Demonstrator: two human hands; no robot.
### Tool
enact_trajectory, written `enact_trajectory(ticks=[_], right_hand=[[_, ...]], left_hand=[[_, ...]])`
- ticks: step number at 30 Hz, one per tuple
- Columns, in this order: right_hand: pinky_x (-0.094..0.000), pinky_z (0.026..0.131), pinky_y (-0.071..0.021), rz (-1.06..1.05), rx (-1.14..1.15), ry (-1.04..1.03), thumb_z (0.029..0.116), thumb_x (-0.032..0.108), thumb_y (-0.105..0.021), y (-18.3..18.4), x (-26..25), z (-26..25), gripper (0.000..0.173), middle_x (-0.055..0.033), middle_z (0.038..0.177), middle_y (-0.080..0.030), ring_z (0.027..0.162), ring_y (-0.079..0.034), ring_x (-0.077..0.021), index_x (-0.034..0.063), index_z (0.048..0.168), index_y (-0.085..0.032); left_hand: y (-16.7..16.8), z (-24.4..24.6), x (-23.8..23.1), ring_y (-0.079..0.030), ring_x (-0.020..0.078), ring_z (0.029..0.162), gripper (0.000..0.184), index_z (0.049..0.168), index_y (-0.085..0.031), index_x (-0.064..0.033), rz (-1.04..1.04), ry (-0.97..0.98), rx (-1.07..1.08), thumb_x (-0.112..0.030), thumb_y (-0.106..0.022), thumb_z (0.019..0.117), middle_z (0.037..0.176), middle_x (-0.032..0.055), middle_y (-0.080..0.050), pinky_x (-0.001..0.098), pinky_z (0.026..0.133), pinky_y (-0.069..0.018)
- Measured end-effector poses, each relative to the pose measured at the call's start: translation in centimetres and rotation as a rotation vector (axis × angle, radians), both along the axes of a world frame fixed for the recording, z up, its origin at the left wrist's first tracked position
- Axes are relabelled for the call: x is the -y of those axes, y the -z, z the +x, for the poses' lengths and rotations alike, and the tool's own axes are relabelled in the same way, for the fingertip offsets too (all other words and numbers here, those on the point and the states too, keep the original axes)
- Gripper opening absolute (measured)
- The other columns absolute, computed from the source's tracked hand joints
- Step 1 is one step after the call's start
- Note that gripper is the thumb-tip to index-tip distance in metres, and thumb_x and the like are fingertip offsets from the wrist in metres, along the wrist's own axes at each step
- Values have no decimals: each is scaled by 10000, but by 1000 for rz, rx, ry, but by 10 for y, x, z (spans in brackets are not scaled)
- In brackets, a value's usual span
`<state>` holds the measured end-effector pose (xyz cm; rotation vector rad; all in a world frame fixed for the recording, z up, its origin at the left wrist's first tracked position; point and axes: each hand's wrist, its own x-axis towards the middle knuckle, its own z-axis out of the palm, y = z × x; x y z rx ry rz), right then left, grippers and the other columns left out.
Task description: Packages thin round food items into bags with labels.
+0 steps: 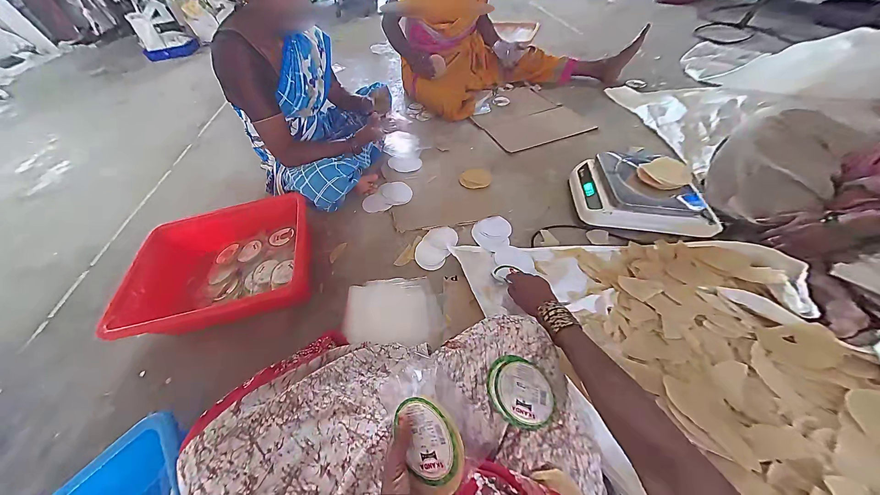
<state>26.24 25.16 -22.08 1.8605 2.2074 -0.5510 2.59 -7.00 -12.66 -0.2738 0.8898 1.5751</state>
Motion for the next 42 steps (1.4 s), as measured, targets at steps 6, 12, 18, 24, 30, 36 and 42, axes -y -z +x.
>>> enact_trajectory(ticks=[6, 12, 18, 24, 30, 36, 42], right_hand=[[-666, 1046, -409, 99, -278, 197, 1037, 295, -590, -20, 13, 31, 381, -312, 1207, -669, 1208, -597, -493, -31, 1202, -699], [-619, 881, -462, 341, -573, 394, 940, 297, -736, -62, 54, 35, 376, -265, 936, -686, 923, -655, -397, -71, 1009, -700], [-260, 791, -629, 424, -1380, 365, 832, 87, -723, -144, 178, -41, 322, 27, 956, -737, 878, -722, -53, 19, 1133, -634], [-197, 793, -625, 533, -1375, 10, 925, 219, -721, -172, 277, -84, 253, 123, 1017, -752, 908, -715, 7, 143, 1162, -676], [-93, 800, -538, 770, -1102, -200, 1026, 239, -595, -165, 283, -102, 221, 1, 981, -753, 904, -668, 78, 60, 1109, -695], [-117, 714, -545, 637, -1053, -221, 1017, 270, -571, -164, 291, -112, 237, 10, 893, -746, 811, -672, 57, 84, 1059, -712], [-181, 552, -500, 378, -1043, -217, 1081, 444, -415, -148, 293, -117, 442, 60, 726, -660, 639, -608, 38, 113, 1032, -705]], left_hand=[[-4, 6, -3, -744, 228, 922, 280, 1167, -597, -65, -6, 30, 17, -250, -400, 1094, 998, 119, -740, 420, 836, -626], [-11, 10, 2, -737, 241, 940, 268, 1196, -590, -45, 29, -35, 76, -244, -456, 1076, 1026, 143, -725, 418, 834, -625], [-16, 4, 5, -738, 273, 922, 455, 1175, -612, -51, 90, -160, 179, -460, -448, 1059, 1011, 150, -727, 452, 798, -630], [-26, 1, 11, -727, 269, 967, 582, 1214, -596, -78, 98, -155, 203, -555, -294, 1075, 1048, 140, -718, 455, 820, -617], [-31, -1, 16, -724, 280, 980, 607, 1216, -593, -77, 184, -148, 224, -580, -291, 1065, 1059, 143, -715, 471, 842, -610], [-26, -6, 20, -715, 289, 1021, 631, 1257, -579, -69, 264, -120, 231, -603, -312, 1051, 1101, 160, -707, 475, 872, -601], [-23, -7, 19, -718, 288, 1017, 627, 1232, -590, -54, 313, -127, 229, -588, -313, 1058, 1089, 170, -710, 473, 883, -601]])
